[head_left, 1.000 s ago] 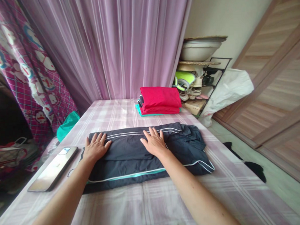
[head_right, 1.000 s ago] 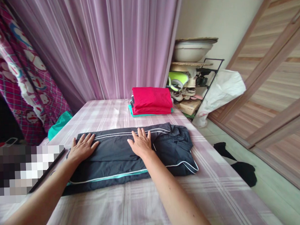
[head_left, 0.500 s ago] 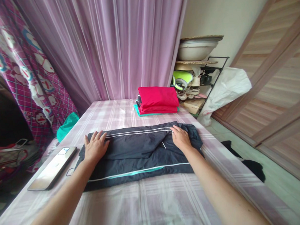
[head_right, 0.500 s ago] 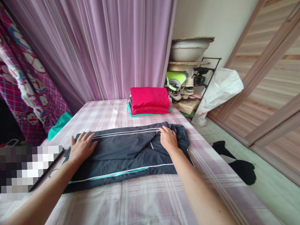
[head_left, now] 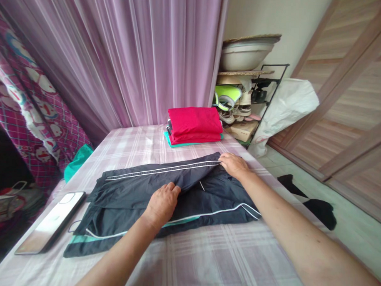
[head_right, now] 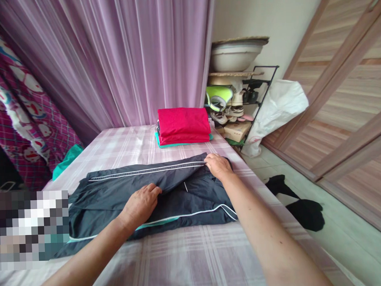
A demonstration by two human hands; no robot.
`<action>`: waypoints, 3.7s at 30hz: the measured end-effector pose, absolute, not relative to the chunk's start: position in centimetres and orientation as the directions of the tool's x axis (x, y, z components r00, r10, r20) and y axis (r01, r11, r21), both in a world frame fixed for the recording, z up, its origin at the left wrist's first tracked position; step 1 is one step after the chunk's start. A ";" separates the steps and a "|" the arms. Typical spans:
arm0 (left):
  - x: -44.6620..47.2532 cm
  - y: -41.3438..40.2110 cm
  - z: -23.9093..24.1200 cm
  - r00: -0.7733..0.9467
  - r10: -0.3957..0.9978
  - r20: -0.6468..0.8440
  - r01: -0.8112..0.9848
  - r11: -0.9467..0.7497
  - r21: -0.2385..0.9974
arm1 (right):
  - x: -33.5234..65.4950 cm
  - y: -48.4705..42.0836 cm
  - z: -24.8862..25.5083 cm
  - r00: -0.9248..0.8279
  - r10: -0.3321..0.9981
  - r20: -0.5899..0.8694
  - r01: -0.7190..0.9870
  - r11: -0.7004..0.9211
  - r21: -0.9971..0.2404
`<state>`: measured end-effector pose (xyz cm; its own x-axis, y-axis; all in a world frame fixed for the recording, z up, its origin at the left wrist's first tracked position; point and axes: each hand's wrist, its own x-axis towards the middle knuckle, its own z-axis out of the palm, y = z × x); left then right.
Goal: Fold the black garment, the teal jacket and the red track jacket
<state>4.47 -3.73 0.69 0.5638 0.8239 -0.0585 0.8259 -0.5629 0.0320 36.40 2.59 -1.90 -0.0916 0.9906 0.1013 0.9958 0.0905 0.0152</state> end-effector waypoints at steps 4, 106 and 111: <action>3.4 -4.6 -0.1 0.638 0.770 -0.032 0.765 -0.628 0.140 | 36.6 2.8 -2.1 -0.073 0.995 0.065 0.997 0.074 -0.014; -8.8 -7.2 -4.7 0.182 0.939 0.292 0.953 -0.242 0.181 | 17.9 -10.0 -4.9 -0.358 0.884 0.300 0.850 0.442 -0.286; -8.9 -7.2 -4.5 0.185 0.945 0.268 0.953 -0.239 0.184 | 17.9 -10.1 -4.6 -0.376 0.892 0.253 0.857 0.438 -0.273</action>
<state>-8.87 -7.20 -4.54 0.1853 0.9454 0.2680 0.9535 -0.2390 0.1838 17.86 -10.12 -4.56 -0.3755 0.8916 0.2532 0.8566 0.4382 -0.2726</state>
